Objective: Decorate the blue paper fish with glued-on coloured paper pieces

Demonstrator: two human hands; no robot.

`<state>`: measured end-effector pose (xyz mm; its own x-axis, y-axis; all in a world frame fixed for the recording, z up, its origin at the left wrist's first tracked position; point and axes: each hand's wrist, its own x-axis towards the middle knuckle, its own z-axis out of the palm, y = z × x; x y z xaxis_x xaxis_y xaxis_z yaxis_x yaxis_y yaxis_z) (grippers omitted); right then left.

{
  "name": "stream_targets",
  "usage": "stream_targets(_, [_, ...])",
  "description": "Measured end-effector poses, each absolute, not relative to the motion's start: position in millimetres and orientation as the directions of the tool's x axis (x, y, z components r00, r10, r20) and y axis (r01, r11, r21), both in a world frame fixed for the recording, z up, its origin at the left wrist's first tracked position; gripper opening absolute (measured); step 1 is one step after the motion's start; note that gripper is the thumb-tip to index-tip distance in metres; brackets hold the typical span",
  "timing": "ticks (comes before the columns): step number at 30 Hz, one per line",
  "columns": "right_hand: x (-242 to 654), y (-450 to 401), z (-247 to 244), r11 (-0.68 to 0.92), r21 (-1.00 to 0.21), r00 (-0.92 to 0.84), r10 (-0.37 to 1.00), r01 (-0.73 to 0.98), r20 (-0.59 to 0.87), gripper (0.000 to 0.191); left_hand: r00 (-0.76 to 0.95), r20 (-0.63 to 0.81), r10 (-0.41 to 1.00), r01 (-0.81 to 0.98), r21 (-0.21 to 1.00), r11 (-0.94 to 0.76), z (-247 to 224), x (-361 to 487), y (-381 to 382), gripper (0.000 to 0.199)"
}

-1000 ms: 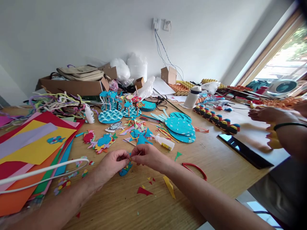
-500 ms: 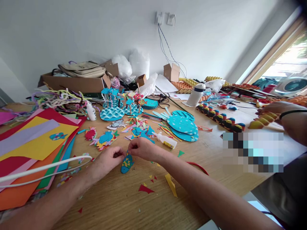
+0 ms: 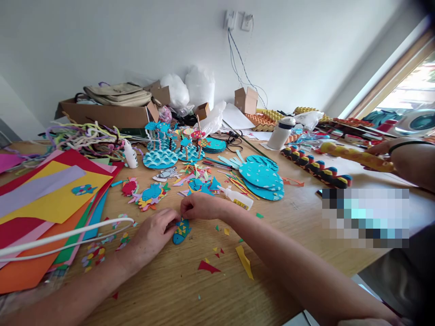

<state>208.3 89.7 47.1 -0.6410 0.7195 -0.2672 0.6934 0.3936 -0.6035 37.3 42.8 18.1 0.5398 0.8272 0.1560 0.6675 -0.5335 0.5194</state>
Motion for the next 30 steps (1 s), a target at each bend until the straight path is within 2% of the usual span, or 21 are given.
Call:
stream_targets(6, [206.4, 97.5, 62.3, 0.571, -0.518, -0.762, 0.568, 0.637, -0.312, 0.012, 0.518, 0.186, 0.835, 0.673, 0.514, -0.532, 17.7, 38.5, 40.1, 0.014])
stream_targets(10, [202.0, 101.7, 67.7, 0.587, -0.52, -0.783, 0.496, 0.621, -0.376, 0.012, 0.512, 0.206, 0.834, 0.654, 0.536, -0.533, 16.1, 37.7, 39.2, 0.012])
stream_targets(17, [197.0, 104.8, 69.8, 0.631, -0.47, -0.786, 0.466, 0.617, -0.406, 0.012, 0.511, 0.205, 0.835, 0.655, 0.537, -0.532, 14.8, 36.7, 38.8, 0.011])
stream_targets(24, [197.9, 107.2, 68.2, 0.605, -0.532, -0.805, 0.454, 0.593, -0.381, 0.01, 0.519, 0.244, 0.819, 0.641, 0.522, -0.562, 12.8, 36.7, 39.1, 0.011])
stream_targets(30, [195.8, 107.7, 67.5, 0.645, -0.476, -0.8, 0.448, 0.598, -0.399, 0.011, 0.51, 0.238, 0.827, 0.645, 0.53, -0.55, 11.5, 35.5, 38.7, 0.012])
